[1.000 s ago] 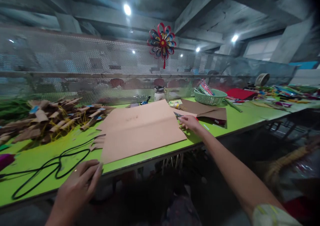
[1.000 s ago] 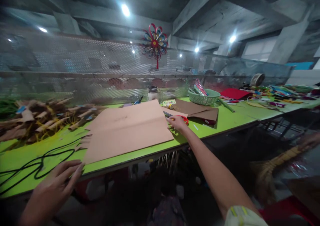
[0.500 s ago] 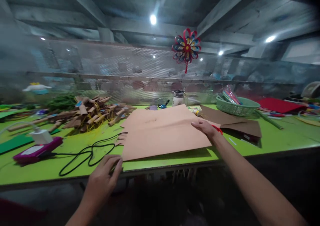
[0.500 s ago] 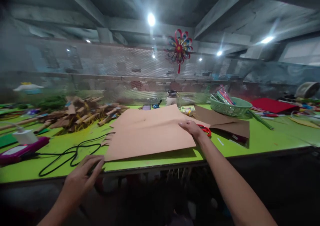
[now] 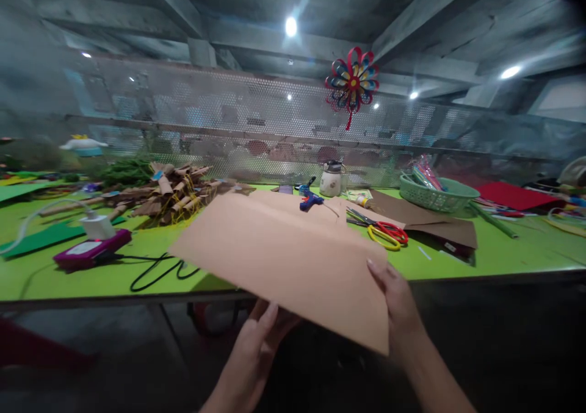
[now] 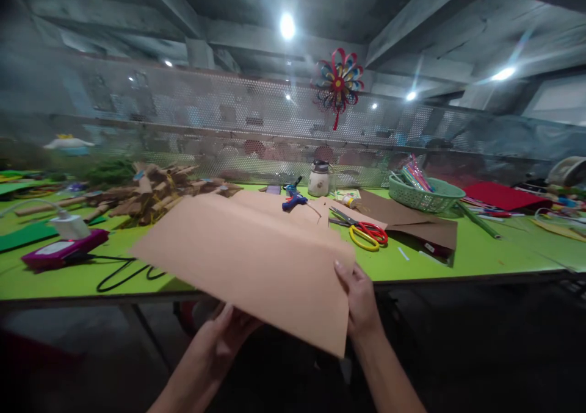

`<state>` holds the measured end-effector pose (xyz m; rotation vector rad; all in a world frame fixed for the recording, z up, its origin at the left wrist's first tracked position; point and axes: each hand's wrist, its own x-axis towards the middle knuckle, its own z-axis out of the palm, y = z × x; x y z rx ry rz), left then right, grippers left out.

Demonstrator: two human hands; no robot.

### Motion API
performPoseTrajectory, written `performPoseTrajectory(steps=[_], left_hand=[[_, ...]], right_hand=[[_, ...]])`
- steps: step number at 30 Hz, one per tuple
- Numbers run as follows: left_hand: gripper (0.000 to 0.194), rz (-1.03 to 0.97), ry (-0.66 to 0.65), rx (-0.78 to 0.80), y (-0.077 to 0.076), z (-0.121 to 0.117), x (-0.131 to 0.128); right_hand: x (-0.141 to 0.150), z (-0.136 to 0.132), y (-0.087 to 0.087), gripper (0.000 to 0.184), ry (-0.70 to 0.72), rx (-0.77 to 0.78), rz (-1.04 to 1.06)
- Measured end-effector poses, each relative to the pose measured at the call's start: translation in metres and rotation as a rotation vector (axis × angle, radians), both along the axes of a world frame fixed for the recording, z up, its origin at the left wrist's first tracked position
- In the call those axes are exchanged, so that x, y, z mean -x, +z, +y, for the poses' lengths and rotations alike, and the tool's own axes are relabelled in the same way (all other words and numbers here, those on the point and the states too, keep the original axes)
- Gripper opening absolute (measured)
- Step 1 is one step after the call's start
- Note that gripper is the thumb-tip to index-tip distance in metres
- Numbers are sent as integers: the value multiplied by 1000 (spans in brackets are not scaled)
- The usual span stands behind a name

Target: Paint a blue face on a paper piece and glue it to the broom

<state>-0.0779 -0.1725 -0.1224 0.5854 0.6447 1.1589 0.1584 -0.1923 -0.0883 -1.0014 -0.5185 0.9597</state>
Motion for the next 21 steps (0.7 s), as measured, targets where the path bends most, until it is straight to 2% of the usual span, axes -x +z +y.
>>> performPoseTrajectory(steps=[2, 6, 11, 14, 17, 21], left_hand=[[35, -8, 78, 138, 3, -2, -5], [31, 45, 159, 278, -1, -8, -1], [30, 113, 147, 348, -10, -8, 20], [32, 139, 125, 356, -9, -3, 35], [34, 151, 114, 359, -7, 3, 47], [34, 140, 113, 359, -9, 4, 51]], right_hand=[[19, -21, -18, 37, -16, 51, 59], [34, -46, -42, 34, 89, 141, 107], [26, -46, -46, 34, 163, 156, 144], [19, -38, -44, 36, 161, 162, 122], [18, -34, -48, 33, 216, 206, 93], [21, -34, -54, 36, 252, 229, 89]])
